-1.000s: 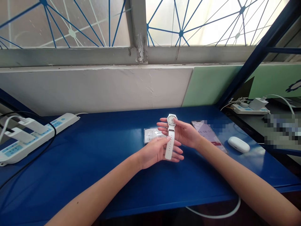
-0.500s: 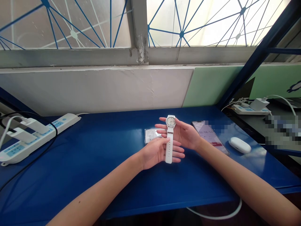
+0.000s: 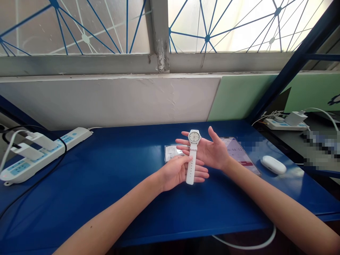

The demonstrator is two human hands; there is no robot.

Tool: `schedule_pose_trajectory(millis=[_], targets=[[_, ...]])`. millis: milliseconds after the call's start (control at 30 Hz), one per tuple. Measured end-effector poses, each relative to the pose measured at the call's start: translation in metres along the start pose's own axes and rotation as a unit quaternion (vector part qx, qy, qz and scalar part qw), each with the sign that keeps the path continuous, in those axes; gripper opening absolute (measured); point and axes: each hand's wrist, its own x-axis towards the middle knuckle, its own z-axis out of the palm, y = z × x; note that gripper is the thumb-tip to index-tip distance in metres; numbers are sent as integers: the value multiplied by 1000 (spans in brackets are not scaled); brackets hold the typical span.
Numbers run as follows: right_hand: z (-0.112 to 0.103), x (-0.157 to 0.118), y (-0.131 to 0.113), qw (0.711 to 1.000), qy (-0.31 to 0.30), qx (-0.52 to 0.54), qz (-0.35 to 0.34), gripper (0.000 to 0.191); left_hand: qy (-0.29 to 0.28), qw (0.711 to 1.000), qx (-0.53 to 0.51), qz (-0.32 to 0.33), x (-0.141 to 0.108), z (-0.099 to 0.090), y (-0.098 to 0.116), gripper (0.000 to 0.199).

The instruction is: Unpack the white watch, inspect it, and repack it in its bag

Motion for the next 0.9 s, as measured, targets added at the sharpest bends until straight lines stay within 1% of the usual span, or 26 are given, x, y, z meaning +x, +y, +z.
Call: schedule_pose_trajectory(millis=[133,267,500,733,800,900], targets=[[0,1,0,1000,-7,0,-4,79,21,1000,-2,-6,-1,3,1,38],[0,1,0,1000,-10,-1,-6,81,26,999,8,-18,-1,5,2,37],[0,1,1,1000,-6,-8,6,82,18,999,4,-37,0,3,1,37],[1,2,1,1000,-9,-23,5,84,-12,999,1,-41,0,2,2,42],[0,1,-1,1000,-11,-26,7,85,-14,1000,-4,-28,-1,2,1,39],[0,-1,-5,999,-9,-34,14,81,-7,999,-20,30,-1,3,-1,31]])
